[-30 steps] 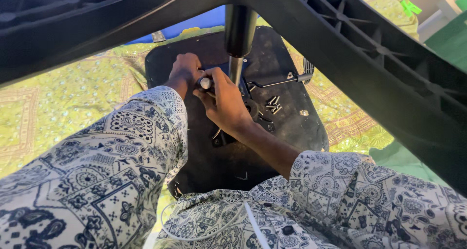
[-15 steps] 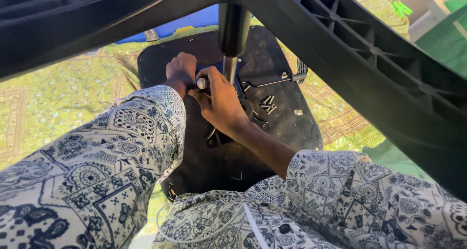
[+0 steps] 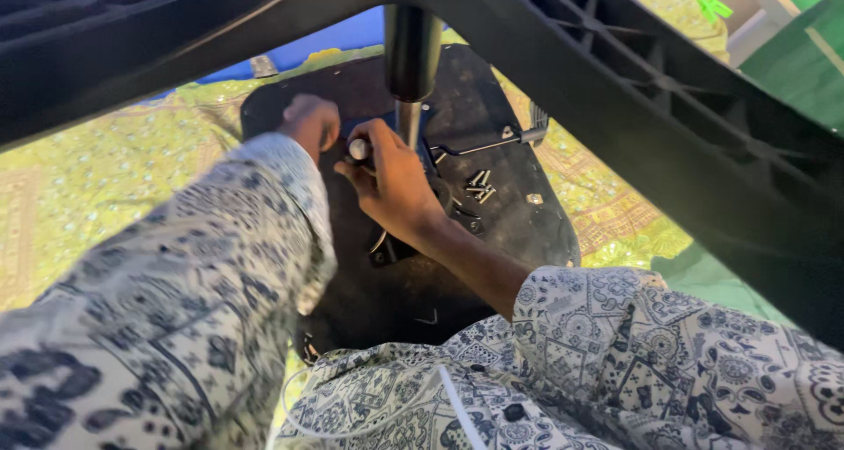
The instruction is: The person uses a screwdriver to tighten screws into the underside of an overturned chair base, securing the central support column. The person repeatedly picks up screws and drives them into place while the chair remains upside down on a patterned cloth.
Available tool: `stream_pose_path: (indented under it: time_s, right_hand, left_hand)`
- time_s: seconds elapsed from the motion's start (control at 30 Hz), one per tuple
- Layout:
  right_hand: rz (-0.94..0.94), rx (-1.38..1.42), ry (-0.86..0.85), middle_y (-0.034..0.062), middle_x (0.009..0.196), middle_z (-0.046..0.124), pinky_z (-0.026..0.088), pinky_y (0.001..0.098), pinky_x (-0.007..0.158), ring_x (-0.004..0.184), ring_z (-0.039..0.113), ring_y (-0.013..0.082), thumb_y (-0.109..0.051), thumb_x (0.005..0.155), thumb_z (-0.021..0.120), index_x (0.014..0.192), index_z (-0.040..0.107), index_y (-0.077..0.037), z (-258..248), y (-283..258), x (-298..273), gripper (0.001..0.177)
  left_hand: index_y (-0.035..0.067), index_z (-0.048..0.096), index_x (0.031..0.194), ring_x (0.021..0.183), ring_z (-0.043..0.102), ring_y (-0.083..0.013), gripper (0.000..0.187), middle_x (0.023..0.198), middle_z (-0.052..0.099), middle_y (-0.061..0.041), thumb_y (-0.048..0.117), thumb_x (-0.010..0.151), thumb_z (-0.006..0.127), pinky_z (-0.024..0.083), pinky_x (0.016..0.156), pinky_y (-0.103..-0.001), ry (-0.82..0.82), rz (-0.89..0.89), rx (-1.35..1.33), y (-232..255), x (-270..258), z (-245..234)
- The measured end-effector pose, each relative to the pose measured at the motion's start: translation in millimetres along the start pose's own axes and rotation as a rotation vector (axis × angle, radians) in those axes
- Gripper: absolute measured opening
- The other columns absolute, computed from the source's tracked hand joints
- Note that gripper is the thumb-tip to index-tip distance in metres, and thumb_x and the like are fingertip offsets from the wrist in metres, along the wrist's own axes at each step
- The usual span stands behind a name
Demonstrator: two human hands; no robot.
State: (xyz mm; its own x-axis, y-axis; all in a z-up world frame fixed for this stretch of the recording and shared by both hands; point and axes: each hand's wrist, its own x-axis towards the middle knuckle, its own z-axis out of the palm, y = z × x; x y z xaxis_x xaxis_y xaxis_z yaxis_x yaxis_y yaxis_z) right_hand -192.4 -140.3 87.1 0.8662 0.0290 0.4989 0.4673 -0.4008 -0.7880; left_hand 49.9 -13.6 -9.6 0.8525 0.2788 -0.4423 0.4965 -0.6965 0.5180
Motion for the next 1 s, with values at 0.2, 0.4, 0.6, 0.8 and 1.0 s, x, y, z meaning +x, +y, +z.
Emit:
stream_pose_path:
  time_s: [0.2, 0.4, 0.6, 0.8, 1.0]
  right_hand:
    - [-0.026, 0.006, 0.053, 0.0148, 0.101, 0.063, 0.059, 0.0363, 0.075, 0.090, 0.069, 0.0302, -0.009, 0.093, 0.081, 0.113, 0.051, -0.004, 8.3, 5.0, -0.5, 0.036]
    - [0.037, -0.020, 0.058, 0.0129, 0.093, 0.059, 0.058, 0.0344, 0.071, 0.080, 0.063, 0.0284, -0.010, 0.086, 0.084, 0.112, 0.055, -0.005, 10.1, 7.4, 1.9, 0.039]
    - [-0.126, -0.226, -0.027, 0.0146, 0.093, 0.064, 0.053, 0.0402, 0.075, 0.089, 0.066, 0.0338, -0.007, 0.070, 0.089, 0.094, 0.062, -0.006, 3.5, 19.8, 5.1, 0.036]
    - [0.130, -0.099, -0.096, 0.0050, 0.092, 0.071, 0.061, 0.0296, 0.073, 0.086, 0.073, 0.0151, -0.022, 0.081, 0.085, 0.105, 0.056, -0.007, -11.0, 16.5, 12.8, 0.041]
    - [0.219, 0.006, -0.006, 0.0019, 0.087, 0.068, 0.057, 0.0280, 0.071, 0.078, 0.068, 0.0106, -0.032, 0.088, 0.084, 0.109, 0.058, -0.007, -36.3, 4.6, 13.4, 0.042]
  left_hand:
    - [0.001, 0.071, 0.097, 0.085, 0.074, -0.0290, 0.009, 0.093, 0.071, -0.015, 0.008, 0.095, 0.066, 0.068, 0.067, -0.040, -0.223, -0.047, -0.513, -31.9, 67.2, -35.6]
    - [0.002, 0.076, 0.101, 0.081, 0.079, -0.0266, 0.015, 0.095, 0.079, -0.014, 0.014, 0.095, 0.070, 0.067, 0.067, -0.040, -0.376, 0.011, -0.346, -78.5, 38.2, -25.6]
    - [0.007, 0.071, 0.107, 0.073, 0.073, -0.0247, 0.021, 0.097, 0.076, -0.008, 0.022, 0.103, 0.056, 0.063, 0.065, -0.040, -0.334, 0.112, -0.453, -104.5, -3.9, -4.2]
    - [0.007, 0.072, 0.105, 0.062, 0.068, -0.0135, 0.031, 0.081, 0.074, -0.004, 0.031, 0.104, 0.052, 0.062, 0.062, -0.032, -0.283, 0.287, -0.307, -122.1, -51.4, 2.3]
    - [0.008, 0.079, 0.099, 0.054, 0.054, -0.0109, 0.049, 0.069, 0.069, -0.006, 0.049, 0.104, 0.053, 0.042, 0.051, -0.029, -0.385, 0.535, -0.146, -134.6, -121.1, -13.7]
